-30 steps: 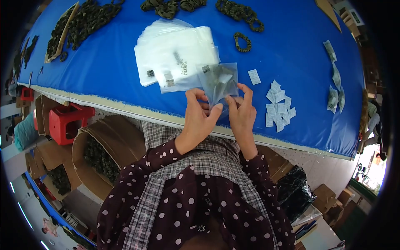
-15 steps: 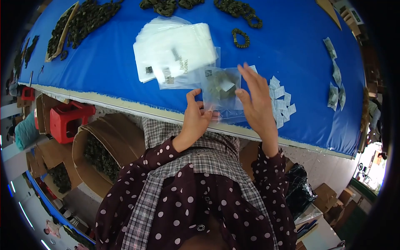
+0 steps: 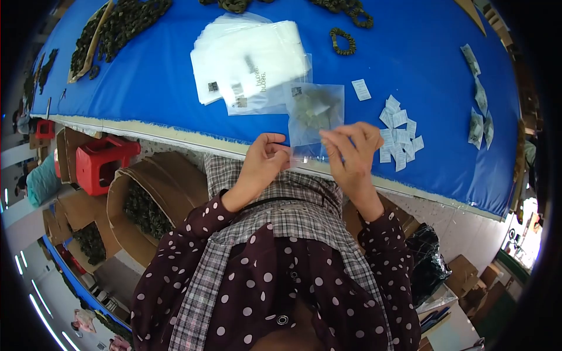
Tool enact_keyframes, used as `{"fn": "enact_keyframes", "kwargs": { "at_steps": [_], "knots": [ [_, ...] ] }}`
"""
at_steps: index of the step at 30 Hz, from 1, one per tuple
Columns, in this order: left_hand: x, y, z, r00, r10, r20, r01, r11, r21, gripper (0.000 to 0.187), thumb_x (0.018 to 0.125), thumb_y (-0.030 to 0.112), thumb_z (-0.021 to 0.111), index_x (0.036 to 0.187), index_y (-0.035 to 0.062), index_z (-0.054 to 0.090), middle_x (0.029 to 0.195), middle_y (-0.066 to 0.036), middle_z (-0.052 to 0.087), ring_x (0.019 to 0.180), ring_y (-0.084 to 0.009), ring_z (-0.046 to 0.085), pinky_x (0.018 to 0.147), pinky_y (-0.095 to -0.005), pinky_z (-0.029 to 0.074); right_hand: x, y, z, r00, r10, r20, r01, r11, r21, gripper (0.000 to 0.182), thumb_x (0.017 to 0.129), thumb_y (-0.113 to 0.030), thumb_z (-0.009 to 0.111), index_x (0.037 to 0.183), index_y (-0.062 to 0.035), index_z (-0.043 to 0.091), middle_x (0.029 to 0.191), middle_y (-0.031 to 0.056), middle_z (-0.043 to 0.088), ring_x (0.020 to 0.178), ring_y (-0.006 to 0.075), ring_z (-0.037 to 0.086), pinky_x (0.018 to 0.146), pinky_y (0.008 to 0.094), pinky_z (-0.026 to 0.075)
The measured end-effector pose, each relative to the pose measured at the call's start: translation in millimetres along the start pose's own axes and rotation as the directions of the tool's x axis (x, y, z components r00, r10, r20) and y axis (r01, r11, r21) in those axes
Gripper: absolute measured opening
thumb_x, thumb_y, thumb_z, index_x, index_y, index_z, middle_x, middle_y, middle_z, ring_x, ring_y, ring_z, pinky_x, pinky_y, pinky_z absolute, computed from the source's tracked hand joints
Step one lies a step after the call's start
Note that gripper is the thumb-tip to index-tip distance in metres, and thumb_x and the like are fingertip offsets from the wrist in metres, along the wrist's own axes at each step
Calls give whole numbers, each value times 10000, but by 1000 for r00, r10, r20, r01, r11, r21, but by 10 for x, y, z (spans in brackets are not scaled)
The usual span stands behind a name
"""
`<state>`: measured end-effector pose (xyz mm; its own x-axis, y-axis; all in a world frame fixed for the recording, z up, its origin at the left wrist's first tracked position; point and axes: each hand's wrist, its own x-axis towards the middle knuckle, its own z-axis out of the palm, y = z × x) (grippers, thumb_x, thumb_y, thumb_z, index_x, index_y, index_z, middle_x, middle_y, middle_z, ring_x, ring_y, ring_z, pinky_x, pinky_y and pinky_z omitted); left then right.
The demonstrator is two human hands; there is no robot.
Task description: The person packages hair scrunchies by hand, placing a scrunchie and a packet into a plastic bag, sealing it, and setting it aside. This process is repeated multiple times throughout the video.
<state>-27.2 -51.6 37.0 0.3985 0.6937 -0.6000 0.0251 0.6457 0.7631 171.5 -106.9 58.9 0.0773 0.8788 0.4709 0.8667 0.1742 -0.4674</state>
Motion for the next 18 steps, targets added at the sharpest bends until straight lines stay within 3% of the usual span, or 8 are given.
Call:
{"fn": "enact_keyframes", "kwargs": {
  "at_steps": [1, 4, 9, 14, 16, 17, 18],
  "knots": [
    [-5, -11, -6, 1000, 13, -6, -13, 1000, 11, 388, 936, -40, 597, 1303, -66, 474, 1041, -152, 663, 812, -156, 669, 734, -233, 585, -77, -55, 27, 1000, -16, -19, 16, 1000, 7, 194, 804, -116, 768, 989, -164, 735, 981, -51, 597, 965, 191, 464, 866, 395, 276],
    [-27, -48, -30, 998, 57, -32, -55, 997, 47, 217, 938, -21, 624, 1146, -84, 609, 972, -126, 699, 776, -128, 661, 725, -228, 584, -266, -148, 218, 999, -22, 46, 17, 996, 90, 202, 792, -100, 768, 982, -152, 724, 931, -37, 577, 943, 200, 468, 859, 407, 277],
    [-8, -142, -38, 994, 99, -39, -100, 995, -24, 93, 935, -17, 642, 1005, -66, 679, 862, -101, 717, 709, -102, 651, 699, -220, 583, -333, -265, 432, 999, -46, -11, 47, 997, 68, 169, 785, -89, 759, 936, -136, 699, 909, -23, 572, 891, 202, 479, 821, 383, 299],
    [-1, -94, 45, 987, 131, -94, -123, 989, 85, 74, 935, -12, 650, 976, -60, 689, 831, -98, 718, 674, -106, 650, 674, -211, 571, -420, -288, 585, 990, -138, -37, 137, 990, -40, 146, 784, -55, 732, 884, -126, 652, 893, -7, 571, 819, 199, 472, 758, 344, 318],
    [-8, -112, 73, 985, 138, -106, -134, 990, 50, 79, 934, -11, 654, 986, -60, 688, 822, -95, 717, 663, -105, 644, 665, -208, 566, -437, -254, 576, 999, -24, -36, 30, 980, 199, 146, 783, -4, 679, 851, -113, 607, 882, 3, 571, 751, 177, 447, 716, 309, 338],
    [-2, -119, 96, 982, 146, -120, -146, 989, 14, 86, 932, -11, 658, 996, -60, 687, 813, -92, 715, 652, -105, 638, 655, -205, 560, -438, -248, 476, 999, -21, -39, 28, 982, 189, 146, 783, -4, 679, 851, -113, 607, 882, 3, 571, 751, 177, 447, 716, 309, 338],
    [3, -127, 122, 979, 152, -134, -157, 987, -23, 94, 930, -10, 662, 1005, -61, 686, 804, -88, 713, 640, -105, 633, 645, -202, 555, -437, -239, 286, 975, 222, 8, -203, 875, 439, 138, 787, 4, 659, 852, -104, 605, 882, 1, 572, 740, 161, 443, 708, 293, 347]
  ]
}}
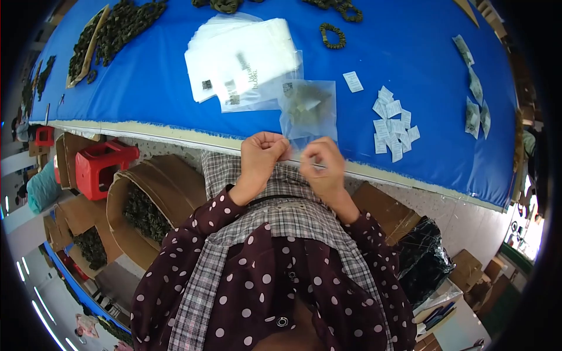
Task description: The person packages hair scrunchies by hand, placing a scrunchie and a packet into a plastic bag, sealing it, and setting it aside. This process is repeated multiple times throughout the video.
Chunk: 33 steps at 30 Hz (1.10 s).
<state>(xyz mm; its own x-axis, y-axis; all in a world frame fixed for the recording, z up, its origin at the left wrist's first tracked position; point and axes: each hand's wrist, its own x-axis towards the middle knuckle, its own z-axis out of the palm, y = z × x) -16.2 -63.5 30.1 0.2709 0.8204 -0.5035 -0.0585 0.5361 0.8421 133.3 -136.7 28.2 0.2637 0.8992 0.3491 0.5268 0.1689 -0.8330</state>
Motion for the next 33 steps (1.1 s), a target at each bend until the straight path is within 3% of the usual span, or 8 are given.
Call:
{"fn": "enact_keyframes", "kwargs": {
  "at_steps": [2, 5, 6, 12, 16, 22, 27, 33],
  "knots": [
    [-17, -15, 22, 1000, 0, -4, 0, 999, -37, 103, 929, -9, 666, 1015, -61, 685, 795, -85, 711, 629, -105, 627, 635, -199, 550, -45, 2, -441, 921, 379, -92, -334, 888, 315, 119, 806, 23, 593, 847, -89, 595, 886, 5, 573, 719, 123, 453, 680, 249, 374],
    [-4, 37, -44, 997, -60, 42, 63, 996, -56, 86, 945, -13, 646, 1016, -45, 681, 858, -98, 713, 656, -109, 626, 654, -199, 545, -393, 318, -1942, 715, 593, -370, -254, 714, 653, 69, 899, -30, 629, 958, -66, 622, 913, 47, 605, 775, 135, 557, 723, 260, 472],
    [-1, 49, -71, 995, -81, 56, 85, 995, -61, 81, 951, -14, 640, 1016, -40, 680, 879, -102, 713, 665, -110, 625, 660, -200, 544, -1004, 878, -3022, 833, 455, -314, -486, 873, -24, 88, 942, -115, 622, 1009, -63, 647, 953, 76, 665, 820, 182, 623, 762, 318, 509],
    [-65, 53, -142, 959, 247, 137, -278, 911, 306, 140, 884, -44, 650, 1013, 11, 654, 957, -92, 701, 816, -186, 662, 725, -282, 532, -1324, 374, -3356, 693, 335, -639, -721, 290, -629, 235, 1013, -207, 541, 1059, -45, 706, 972, 87, 751, 886, 243, 690, 777, 347, 520],
    [126, 64, -163, 476, 645, 598, -804, 43, 593, 206, 820, -36, 668, 996, 68, 644, 1069, -60, 667, 1012, -241, 608, 884, -353, 482, -416, 409, -1530, 979, 184, -91, -203, 932, -301, 250, 816, 48, 736, 1043, -55, 712, 1012, 35, 650, 776, 143, 557, 717, 251, 453],
    [307, -15, -174, 379, 655, 653, -867, 5, 498, 213, 777, -22, 680, 958, 78, 629, 1088, -41, 651, 1080, -264, 553, 961, -382, 427, -91, 526, -769, 976, 140, 168, -147, 989, 30, 221, 836, 49, 742, 1031, -39, 687, 1159, 66, 590, 745, 141, 549, 699, 248, 466],
    [643, 379, 191, 337, 843, 420, -908, 172, 383, 171, 807, -30, 666, 907, 94, 605, 1068, -40, 660, 1016, -243, 577, 922, -359, 443, 303, 468, -692, 960, 279, -25, -254, 906, 339, 123, 917, 47, 664, 1011, -15, 615, 1102, 89, 619, 723, 133, 579, 700, 242, 493],
    [932, 897, 506, 367, 877, 309, -910, 269, 316, 126, 843, -10, 650, 912, 86, 606, 1013, -36, 658, 935, -219, 573, 868, -339, 447, 930, 275, -710, 965, 117, -233, -15, 918, 397, 55, 1012, -35, 582, 1013, -9, 534, 1023, 109, 663, 743, 142, 624, 709, 250, 517]
  ]
}}
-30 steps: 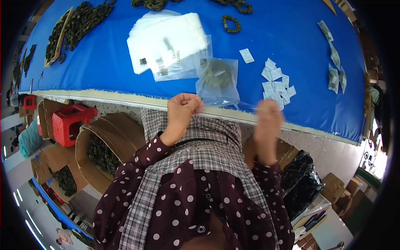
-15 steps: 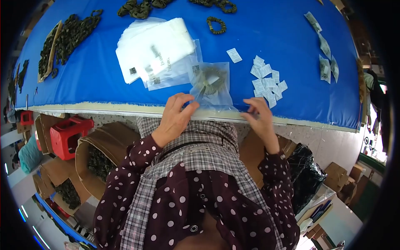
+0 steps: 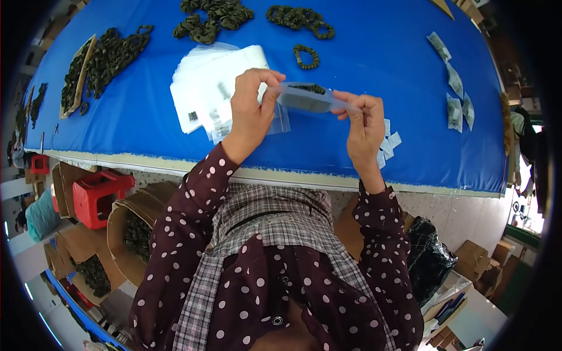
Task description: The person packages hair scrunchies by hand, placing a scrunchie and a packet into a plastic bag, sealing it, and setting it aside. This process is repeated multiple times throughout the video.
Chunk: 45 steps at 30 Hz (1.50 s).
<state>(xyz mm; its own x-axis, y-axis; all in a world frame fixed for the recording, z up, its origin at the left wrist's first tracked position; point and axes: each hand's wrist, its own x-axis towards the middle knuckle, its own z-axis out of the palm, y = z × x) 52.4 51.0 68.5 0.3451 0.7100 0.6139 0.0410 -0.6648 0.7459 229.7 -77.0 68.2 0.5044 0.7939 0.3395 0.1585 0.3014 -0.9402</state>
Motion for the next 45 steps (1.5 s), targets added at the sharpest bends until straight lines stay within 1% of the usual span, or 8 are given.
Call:
{"fn": "enact_keyframes", "kwargs": {
  "at_steps": [8, 18, 29, 34, 36, 38, 43, 45],
  "knots": [
    [-1079, 109, -405, 881, -399, 254, 369, 916, 157, 66, 877, 24, 648, 890, 81, 617, 892, -12, 632, 847, -190, 519, 812, -288, 418, -884, 167, -151, 920, 317, 230, -242, 922, -301, 85, 1048, -91, 545, 1012, -26, 504, 919, 117, 696, 773, 148, 642, 721, 242, 515],
    [-1173, 389, -410, 687, -702, 187, 710, 704, 36, 82, 904, 88, 655, 841, 72, 605, 803, -12, 618, 746, -170, 490, 870, -319, 365, -965, 82, 14, 858, 510, 59, -503, 858, -104, 116, 1017, -106, 609, 979, -33, 528, 735, 27, 602, 664, 109, 611, 614, 225, 488],
    [-1287, 359, -300, 751, -658, 50, 626, 734, 263, 101, 874, 95, 661, 802, 76, 595, 719, -6, 574, 728, -187, 490, 859, -322, 350, -964, 104, 138, 798, 603, -26, -601, 789, -129, 128, 1005, -89, 606, 915, -37, 532, 659, 26, 608, 559, 85, 590, 514, 191, 431],
    [-1292, 305, -244, 850, -511, 130, 348, 729, 590, 83, 846, 75, 663, 888, 73, 592, 822, -40, 579, 789, -215, 467, 838, -346, 350, -934, 32, 194, 753, 652, -83, -612, 649, -451, 96, 996, -86, 604, 959, -6, 565, 791, 77, 654, 714, 130, 633, 623, 229, 468],
    [-1296, 297, -258, 888, -453, 79, 336, 756, 561, 209, 859, 98, 660, 1047, 46, 587, 1019, -102, 590, 942, -258, 498, 903, -377, 356, -988, 146, 167, 963, 257, -75, -244, 727, -642, 130, 979, -86, 616, 1054, 11, 573, 921, 100, 658, 787, 174, 618, 715, 279, 473],
    [-1309, 288, -256, 917, -399, 27, 325, 781, 533, 358, 872, 121, 657, 1207, 19, 583, 1216, -163, 600, 1095, -301, 529, 969, -407, 363, -1031, 226, 139, 985, -171, 33, 132, 605, -785, 223, 963, -86, 629, 1149, 28, 581, 1052, 122, 662, 861, 219, 603, 807, 329, 477],
    [-1275, 248, 0, 872, -157, 464, -59, 907, 418, 665, 971, 296, 594, 1500, -33, 363, 1582, -248, 326, 1441, -390, 352, 1139, -503, 261, -1233, 92, 382, 931, 41, 362, 329, 335, -883, 464, 950, -105, 628, 1366, 46, 489, 1299, 192, 574, 1050, 319, 571, 957, 379, 430],
    [-1278, 217, 58, 882, -175, 437, -38, 898, 438, 694, 983, 339, 563, 1518, -39, 333, 1602, -252, 282, 1467, -400, 301, 1157, -518, 227, -1183, 142, 388, 952, 47, 302, 252, 434, -865, 508, 941, -103, 641, 1394, 42, 461, 1320, 197, 557, 1066, 320, 572, 960, 382, 436]
  ]
}}
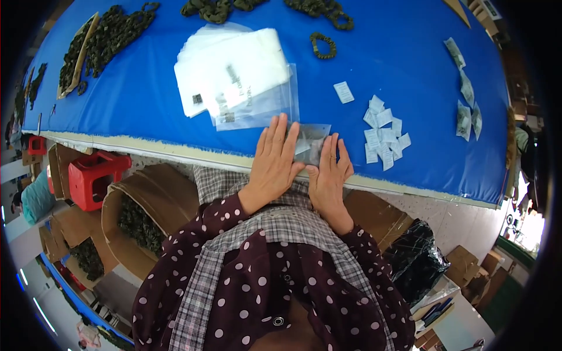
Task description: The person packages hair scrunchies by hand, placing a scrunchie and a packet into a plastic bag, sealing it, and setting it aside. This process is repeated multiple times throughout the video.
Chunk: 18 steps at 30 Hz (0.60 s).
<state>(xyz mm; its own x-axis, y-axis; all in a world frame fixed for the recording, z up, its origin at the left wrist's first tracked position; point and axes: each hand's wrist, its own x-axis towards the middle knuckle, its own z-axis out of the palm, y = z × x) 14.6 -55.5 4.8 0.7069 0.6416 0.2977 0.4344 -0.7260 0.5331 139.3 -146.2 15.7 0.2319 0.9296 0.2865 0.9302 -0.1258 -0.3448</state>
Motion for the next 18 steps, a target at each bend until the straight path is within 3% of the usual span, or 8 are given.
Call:
{"fn": "enact_keyframes", "kwargs": {
  "at_steps": [4, 8, 11, 12, 15, 16, 17, 18],
  "knots": [
    [-28, 78, 118, 995, -103, 2, 103, 995, 19, 795, 1019, 471, 473, 1570, -55, 241, 1664, -263, 151, 1546, -430, 149, 1208, -561, 123, 89, 133, 10, 977, 213, 13, -203, 912, 356, 652, 913, -94, 682, 1476, 30, 378, 1384, 213, 508, 1114, 320, 576, 969, 392, 455],
    [146, 147, 178, 991, -102, -80, 101, 995, -20, 806, 1026, 534, 413, 1551, -62, 272, 1624, -266, 265, 1512, -436, 238, 1180, -577, 160, 519, 235, -195, 784, 486, 387, -545, 239, 804, 754, 855, -70, 739, 1496, 5, 349, 1405, 218, 482, 1187, 313, 551, 977, 403, 483],
    [287, 36, 107, 994, -103, -45, 104, 994, 32, 756, 1018, 481, 466, 1523, -62, 319, 1586, -265, 327, 1485, -434, 283, 1164, -574, 181, 660, 931, -469, 793, 555, 250, -415, 192, 889, 808, 836, -73, 756, 1514, -15, 319, 1394, 212, 456, 1189, 286, 547, 976, 365, 508],
    [342, -12, 75, 994, -110, -26, 111, 992, 58, 731, 1014, 455, 492, 1509, -62, 343, 1568, -265, 357, 1471, -433, 306, 1156, -573, 192, 729, 1205, -651, 729, 683, 46, -349, 313, 883, 779, 867, -86, 747, 1513, 2, 320, 1368, 214, 475, 1177, 284, 547, 976, 367, 504],
    [616, -124, -94, 998, -22, -51, 29, 991, 128, 561, 968, 274, 605, 1409, -42, 464, 1414, -245, 520, 1320, -408, 462, 1083, -521, 299, 810, 1842, -929, 486, 730, -481, -493, 683, 539, 700, 934, -221, 721, 1481, 25, 360, 1347, 220, 507, 1131, 299, 556, 946, 384, 494],
    [789, -173, -135, 998, -19, -58, 27, 991, 132, 561, 968, 274, 605, 1409, -42, 464, 1414, -245, 520, 1320, -408, 462, 1083, -521, 299, 836, 1887, -905, 486, 728, -484, -486, 685, 542, 700, 934, -221, 721, 1481, 25, 360, 1347, 220, 507, 1131, 299, 556, 946, 384, 494],
    [1001, -230, -159, 994, -43, -100, 51, 996, 72, 511, 951, 225, 621, 1382, -20, 497, 1353, -225, 561, 1233, -381, 513, 1044, -498, 347, 830, 1925, -874, 611, 490, -622, -572, 817, 81, 647, 928, -247, 719, 1436, 21, 421, 1338, 234, 521, 1112, 320, 561, 952, 385, 479],
    [1228, -302, -157, 988, -71, -138, 73, 997, 10, 467, 935, 176, 637, 1355, 2, 529, 1291, -206, 602, 1146, -355, 564, 1005, -474, 395, 843, 1951, -853, 754, 225, -617, -546, 737, -399, 599, 922, -274, 718, 1390, 17, 482, 1328, 248, 535, 1093, 341, 566, 958, 385, 463]
  ]
}}
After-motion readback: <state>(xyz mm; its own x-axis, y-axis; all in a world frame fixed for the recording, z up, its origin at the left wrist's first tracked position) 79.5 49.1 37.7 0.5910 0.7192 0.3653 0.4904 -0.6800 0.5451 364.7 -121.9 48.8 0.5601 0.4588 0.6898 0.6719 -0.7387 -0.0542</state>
